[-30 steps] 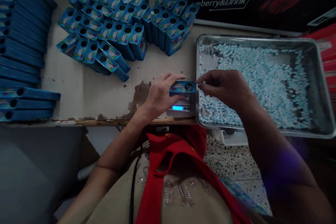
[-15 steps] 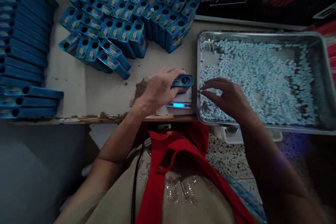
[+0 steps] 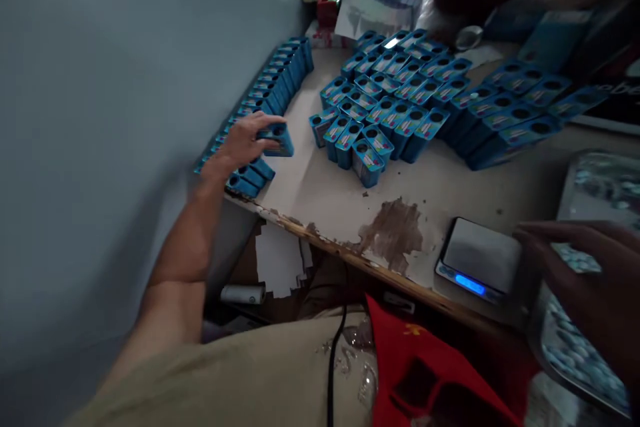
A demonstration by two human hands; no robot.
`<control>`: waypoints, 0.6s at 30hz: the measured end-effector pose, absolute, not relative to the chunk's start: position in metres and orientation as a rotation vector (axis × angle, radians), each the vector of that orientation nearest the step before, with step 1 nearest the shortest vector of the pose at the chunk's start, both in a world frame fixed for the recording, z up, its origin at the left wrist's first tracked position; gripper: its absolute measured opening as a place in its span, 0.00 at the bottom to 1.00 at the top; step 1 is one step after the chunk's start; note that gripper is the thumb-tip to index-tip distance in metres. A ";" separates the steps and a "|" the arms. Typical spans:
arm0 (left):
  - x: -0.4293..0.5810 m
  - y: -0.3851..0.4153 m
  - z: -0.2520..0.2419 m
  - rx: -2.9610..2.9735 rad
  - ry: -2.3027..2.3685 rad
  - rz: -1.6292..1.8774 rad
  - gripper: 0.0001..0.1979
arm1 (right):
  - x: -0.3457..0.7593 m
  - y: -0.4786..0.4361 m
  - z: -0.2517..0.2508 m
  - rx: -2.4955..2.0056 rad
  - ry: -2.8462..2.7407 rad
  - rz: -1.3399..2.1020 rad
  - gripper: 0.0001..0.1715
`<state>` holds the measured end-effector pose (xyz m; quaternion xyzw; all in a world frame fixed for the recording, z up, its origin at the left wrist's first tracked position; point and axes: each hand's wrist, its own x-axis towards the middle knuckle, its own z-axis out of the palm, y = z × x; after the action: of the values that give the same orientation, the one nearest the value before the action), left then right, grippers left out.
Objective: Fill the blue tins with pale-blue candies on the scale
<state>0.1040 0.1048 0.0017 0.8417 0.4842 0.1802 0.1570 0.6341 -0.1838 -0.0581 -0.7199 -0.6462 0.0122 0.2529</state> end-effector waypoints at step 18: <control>0.059 0.101 -0.085 2.420 1.729 0.582 0.04 | 0.511 0.037 -0.027 -1.514 -2.786 0.193 0.40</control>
<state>0.0595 0.1009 -0.0847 0.7973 0.5696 0.1917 0.0554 0.5114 0.0374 -0.0270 -0.4767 -0.8768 0.0607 -0.0176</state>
